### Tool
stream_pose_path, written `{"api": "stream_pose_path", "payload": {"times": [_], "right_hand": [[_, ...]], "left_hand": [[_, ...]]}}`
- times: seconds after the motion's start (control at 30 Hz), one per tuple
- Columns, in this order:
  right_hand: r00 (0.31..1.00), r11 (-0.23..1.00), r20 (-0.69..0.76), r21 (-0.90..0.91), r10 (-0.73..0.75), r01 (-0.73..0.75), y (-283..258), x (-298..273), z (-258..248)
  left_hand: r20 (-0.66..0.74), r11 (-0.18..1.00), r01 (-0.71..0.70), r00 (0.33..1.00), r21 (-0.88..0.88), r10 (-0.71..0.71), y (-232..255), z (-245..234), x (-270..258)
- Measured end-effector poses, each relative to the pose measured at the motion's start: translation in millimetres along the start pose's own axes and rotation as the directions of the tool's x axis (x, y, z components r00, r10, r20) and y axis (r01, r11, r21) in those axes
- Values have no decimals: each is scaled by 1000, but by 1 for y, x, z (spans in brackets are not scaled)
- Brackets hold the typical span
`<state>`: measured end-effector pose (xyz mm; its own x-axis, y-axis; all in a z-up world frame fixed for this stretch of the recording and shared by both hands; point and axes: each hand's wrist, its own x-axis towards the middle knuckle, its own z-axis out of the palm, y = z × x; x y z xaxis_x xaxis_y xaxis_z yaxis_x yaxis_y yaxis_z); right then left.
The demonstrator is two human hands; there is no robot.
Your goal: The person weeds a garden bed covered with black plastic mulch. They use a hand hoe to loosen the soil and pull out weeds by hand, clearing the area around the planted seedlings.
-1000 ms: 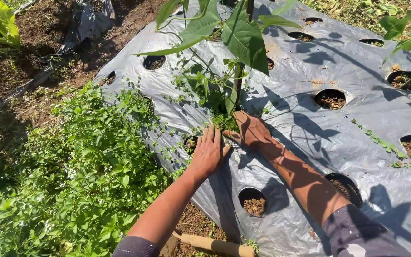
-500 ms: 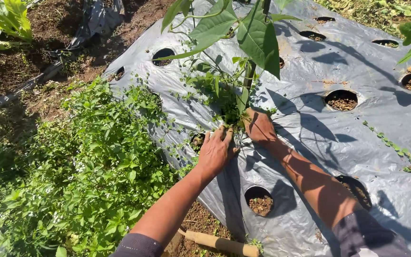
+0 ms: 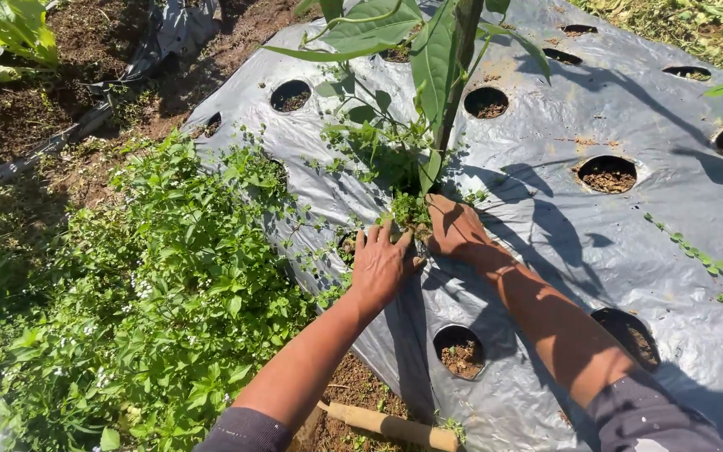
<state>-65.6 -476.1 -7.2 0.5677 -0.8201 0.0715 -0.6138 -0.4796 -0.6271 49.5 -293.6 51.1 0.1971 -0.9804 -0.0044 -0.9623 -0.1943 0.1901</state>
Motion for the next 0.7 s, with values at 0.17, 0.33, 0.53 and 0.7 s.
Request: {"api": "stream_pose_path", "payload": {"times": [0.17, 0.33, 0.53, 0.7], "right_hand": [[980, 923, 51, -330, -192, 198, 73, 40, 70], [873, 797, -12, -416, -487, 439, 87, 48, 81], [911, 872, 404, -416, -76, 257, -1, 32, 13], [939, 891, 296, -359, -174, 278, 19, 39, 29]], "left_hand": [[-102, 994, 16, 994, -108, -27, -3, 20, 7], [-79, 988, 54, 995, -145, -66, 8, 2, -2], [-167, 999, 18, 986, -28, -22, 0, 19, 9], [-2, 960, 97, 995, -261, -101, -1, 25, 8]]}}
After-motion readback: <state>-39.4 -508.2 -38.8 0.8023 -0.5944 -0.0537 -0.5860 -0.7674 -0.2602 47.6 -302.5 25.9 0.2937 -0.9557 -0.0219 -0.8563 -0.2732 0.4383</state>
